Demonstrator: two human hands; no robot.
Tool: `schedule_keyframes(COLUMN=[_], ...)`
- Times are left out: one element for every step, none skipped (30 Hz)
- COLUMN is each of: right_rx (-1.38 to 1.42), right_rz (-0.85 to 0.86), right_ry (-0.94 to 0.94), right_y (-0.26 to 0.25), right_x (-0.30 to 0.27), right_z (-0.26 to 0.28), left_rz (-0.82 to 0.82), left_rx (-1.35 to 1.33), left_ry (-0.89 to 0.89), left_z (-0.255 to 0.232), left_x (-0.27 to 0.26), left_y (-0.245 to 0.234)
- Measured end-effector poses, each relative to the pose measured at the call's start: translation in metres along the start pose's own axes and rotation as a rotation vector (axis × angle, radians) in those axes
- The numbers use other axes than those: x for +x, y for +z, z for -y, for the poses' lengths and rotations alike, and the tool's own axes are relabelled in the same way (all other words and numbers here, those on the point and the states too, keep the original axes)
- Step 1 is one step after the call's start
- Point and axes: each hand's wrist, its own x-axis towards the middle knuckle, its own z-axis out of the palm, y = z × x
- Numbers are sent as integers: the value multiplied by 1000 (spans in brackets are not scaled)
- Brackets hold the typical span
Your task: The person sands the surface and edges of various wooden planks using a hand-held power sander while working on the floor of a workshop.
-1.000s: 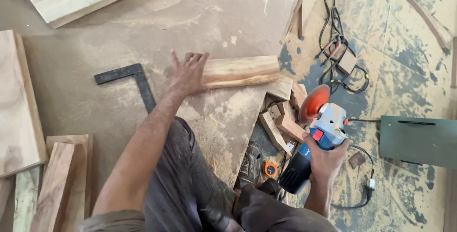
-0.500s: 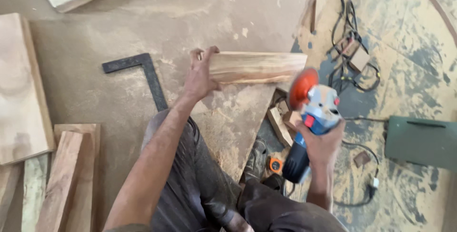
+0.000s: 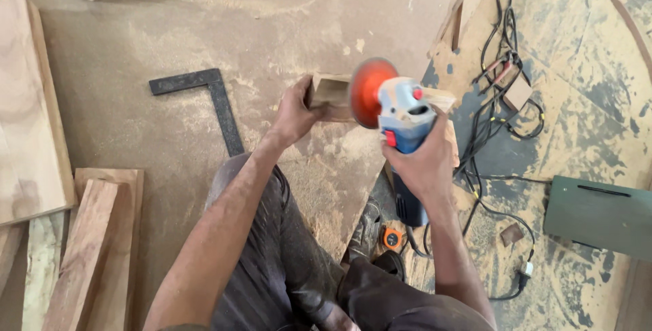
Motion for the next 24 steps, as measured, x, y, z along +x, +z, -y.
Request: schedule_keyframes(right_rx=[12, 28, 2, -26, -54, -58, -63, -66, -70, -72, -74, -99, -123, -146, -116, -81, -46, -54, -62, -68, -85, -103, -98, -92], right_rz=[37, 67, 76, 90, 104, 121, 138, 151, 157, 162, 168, 164, 160, 156, 168, 182, 196, 160, 124, 89, 68, 45, -1, -52], right_ry=[7, 9, 3, 5, 7, 9, 11, 10, 9, 13, 18, 55, 91, 126, 192, 252, 312, 345, 379, 410, 479, 548, 538, 521], right_y=[4, 8, 10, 12, 15, 16, 17, 17, 18, 18, 18, 18, 18, 19, 19, 17, 14, 10, 4, -2, -7, -13, -18, -22], right_x=[3, 8, 13, 14, 15, 16, 16, 18, 19, 19, 19, 20, 22, 24, 28, 35, 39, 41, 42, 45, 48, 51, 54, 59], right_z=[5, 10, 16, 19, 22, 25, 27, 29, 30, 29, 27, 21, 14, 5, -8, -24, -42, -63, -86, -109, -134, -161, -188, -214], left_rz=[-4, -9, -14, -19, -23, -26, -12, 0, 11, 0, -11, -19, -19, -21, -23, -26, -29, -34, -33, -36, -38, -36, -34, -36], left_rx=[-6, -8, -10, 10, 30, 47, 51, 56, 61, 60, 59, 56, 47, 40, 32, 30, 28, 26, 23, 23, 22, 34, 46, 57], left_ry=[46, 100, 153, 151, 149, 149, 137, 130, 123, 120, 116, 114, 126, 139, 152, 100, 49, -5, 2, 9, 16, 10, 4, 4], left_z=[-2, -5, -8, -9, -9, -9, -8, -8, -8, -7, -5, -4, -2, -1, 0, 0, -1, -1, -1, -1, -2, -3, -4, -7], left_x=[-4, -6, -7, -7, -5, -4, -4, -4, -3, -4, -4, -3, -2, 0, 2, 3, 4, 4, 3, 3, 3, 2, 1, 2], left_y=[1, 0, -1, -2, -3, -1, 1, 2, 2, 2, 1, 2, 3, 2, 5, 6, 6, 7, 8, 7, 7, 7, 5, 5])
